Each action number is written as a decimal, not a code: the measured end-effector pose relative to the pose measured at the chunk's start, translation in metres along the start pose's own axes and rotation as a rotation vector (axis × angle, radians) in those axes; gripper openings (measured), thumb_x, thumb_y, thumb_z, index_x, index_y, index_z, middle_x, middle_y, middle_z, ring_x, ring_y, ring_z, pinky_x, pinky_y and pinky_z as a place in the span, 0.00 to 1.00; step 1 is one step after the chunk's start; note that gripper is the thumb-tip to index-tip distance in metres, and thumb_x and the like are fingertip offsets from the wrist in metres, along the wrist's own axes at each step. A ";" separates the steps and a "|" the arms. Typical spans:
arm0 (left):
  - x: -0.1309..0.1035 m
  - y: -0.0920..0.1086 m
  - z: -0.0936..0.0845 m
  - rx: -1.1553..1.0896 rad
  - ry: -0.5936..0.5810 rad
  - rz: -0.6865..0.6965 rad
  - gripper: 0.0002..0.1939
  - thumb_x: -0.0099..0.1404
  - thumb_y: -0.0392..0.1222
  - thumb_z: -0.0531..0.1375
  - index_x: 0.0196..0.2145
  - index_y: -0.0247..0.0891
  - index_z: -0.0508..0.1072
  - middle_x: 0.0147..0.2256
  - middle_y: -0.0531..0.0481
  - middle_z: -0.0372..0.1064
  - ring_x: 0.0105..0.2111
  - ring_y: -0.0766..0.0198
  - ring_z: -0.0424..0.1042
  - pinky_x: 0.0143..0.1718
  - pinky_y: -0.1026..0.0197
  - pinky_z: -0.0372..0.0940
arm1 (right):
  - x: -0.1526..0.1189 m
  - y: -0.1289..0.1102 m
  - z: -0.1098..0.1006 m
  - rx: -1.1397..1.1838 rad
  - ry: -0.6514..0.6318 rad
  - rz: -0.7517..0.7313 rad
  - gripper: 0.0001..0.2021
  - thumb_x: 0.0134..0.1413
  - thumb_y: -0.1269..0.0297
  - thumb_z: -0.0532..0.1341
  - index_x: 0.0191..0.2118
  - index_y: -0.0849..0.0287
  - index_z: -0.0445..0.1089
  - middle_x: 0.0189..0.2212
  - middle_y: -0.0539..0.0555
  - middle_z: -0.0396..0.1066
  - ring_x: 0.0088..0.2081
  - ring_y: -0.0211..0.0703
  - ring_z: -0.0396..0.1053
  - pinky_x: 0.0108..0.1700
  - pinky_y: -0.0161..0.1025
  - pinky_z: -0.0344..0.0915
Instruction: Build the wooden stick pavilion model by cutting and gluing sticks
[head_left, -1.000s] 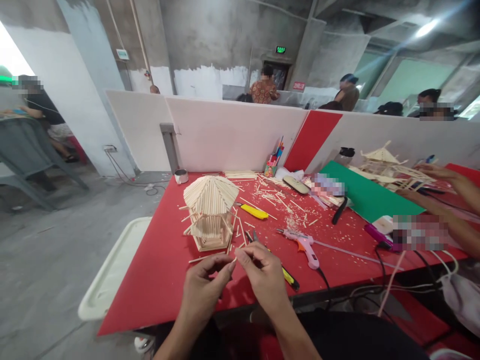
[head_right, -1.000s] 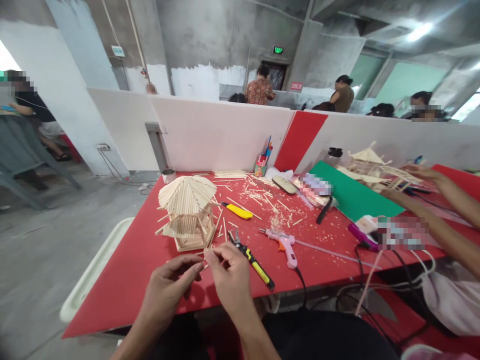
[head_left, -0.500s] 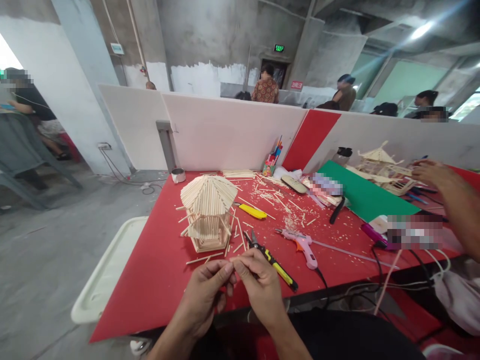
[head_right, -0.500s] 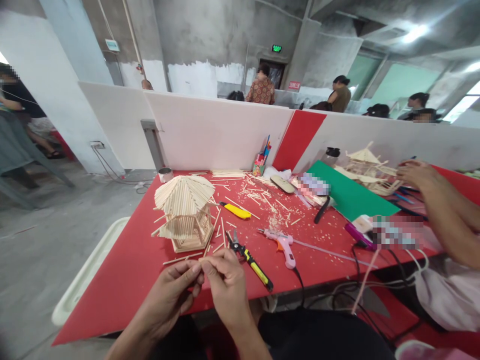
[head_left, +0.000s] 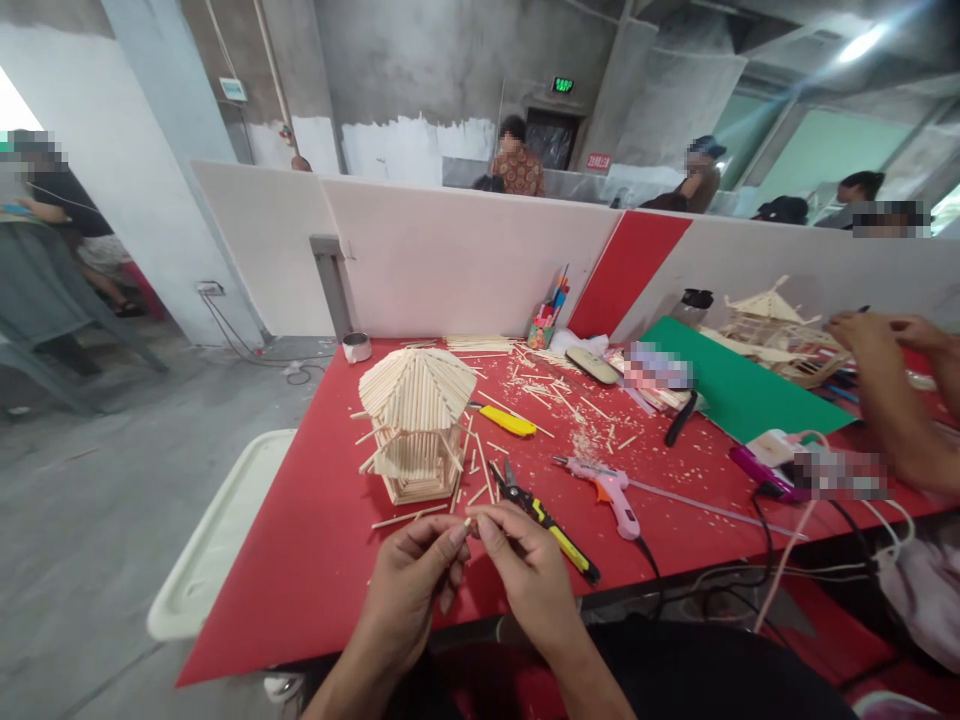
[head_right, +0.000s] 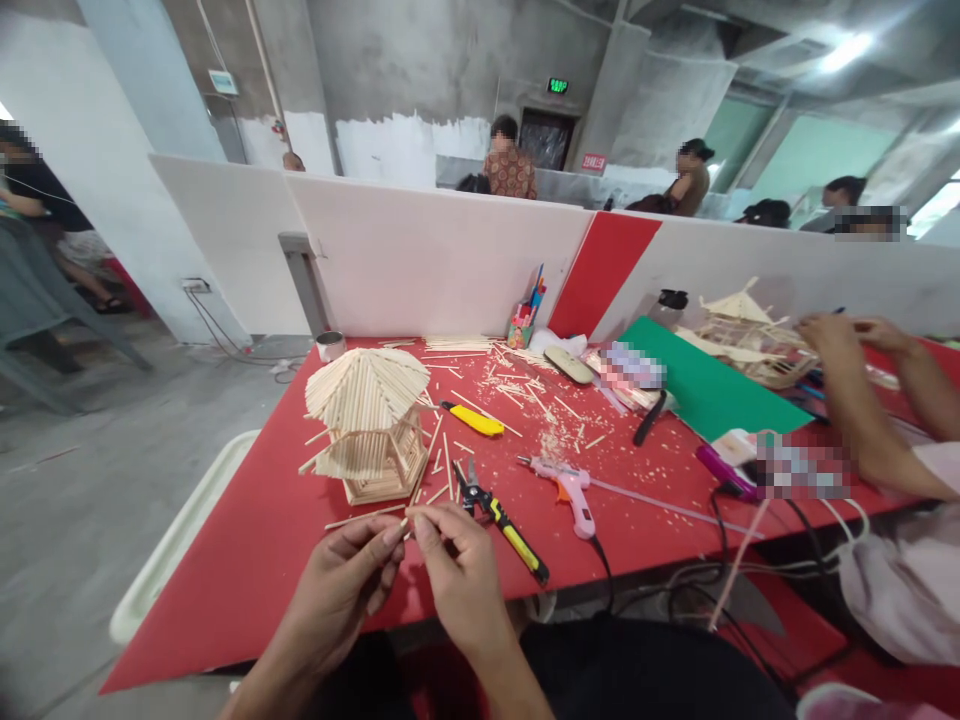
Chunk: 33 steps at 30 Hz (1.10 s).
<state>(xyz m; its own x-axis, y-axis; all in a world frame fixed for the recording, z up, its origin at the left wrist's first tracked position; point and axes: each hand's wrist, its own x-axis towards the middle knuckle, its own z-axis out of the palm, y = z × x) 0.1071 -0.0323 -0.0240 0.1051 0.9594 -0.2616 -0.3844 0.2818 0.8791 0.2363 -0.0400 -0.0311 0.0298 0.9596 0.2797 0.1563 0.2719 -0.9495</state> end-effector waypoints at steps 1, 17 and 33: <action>0.001 0.000 0.000 0.037 0.012 0.033 0.18 0.44 0.51 0.72 0.24 0.33 0.76 0.17 0.55 0.66 0.13 0.75 0.59 0.11 0.73 0.54 | 0.000 0.000 -0.001 -0.008 -0.001 0.010 0.12 0.60 0.60 0.56 0.40 0.56 0.76 0.34 0.53 0.74 0.37 0.40 0.71 0.39 0.34 0.66; -0.003 0.005 -0.015 0.463 0.006 0.264 0.12 0.57 0.47 0.61 0.25 0.35 0.75 0.16 0.56 0.60 0.13 0.72 0.57 0.14 0.70 0.54 | 0.015 -0.017 -0.012 -0.162 -0.278 -0.001 0.12 0.61 0.64 0.54 0.30 0.59 0.72 0.27 0.48 0.71 0.30 0.35 0.67 0.33 0.30 0.60; -0.010 0.021 -0.020 -0.129 0.184 0.118 0.19 0.42 0.51 0.73 0.25 0.33 0.77 0.15 0.56 0.63 0.13 0.75 0.57 0.12 0.74 0.53 | 0.015 -0.020 0.026 -0.212 -0.062 -0.319 0.06 0.58 0.66 0.61 0.40 0.53 0.74 0.33 0.50 0.72 0.35 0.35 0.69 0.35 0.31 0.65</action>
<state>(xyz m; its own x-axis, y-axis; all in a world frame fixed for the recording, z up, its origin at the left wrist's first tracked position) 0.0799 -0.0364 -0.0108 -0.1112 0.9648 -0.2385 -0.4991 0.1534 0.8529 0.2077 -0.0288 -0.0114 -0.1122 0.8333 0.5413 0.3489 0.5431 -0.7637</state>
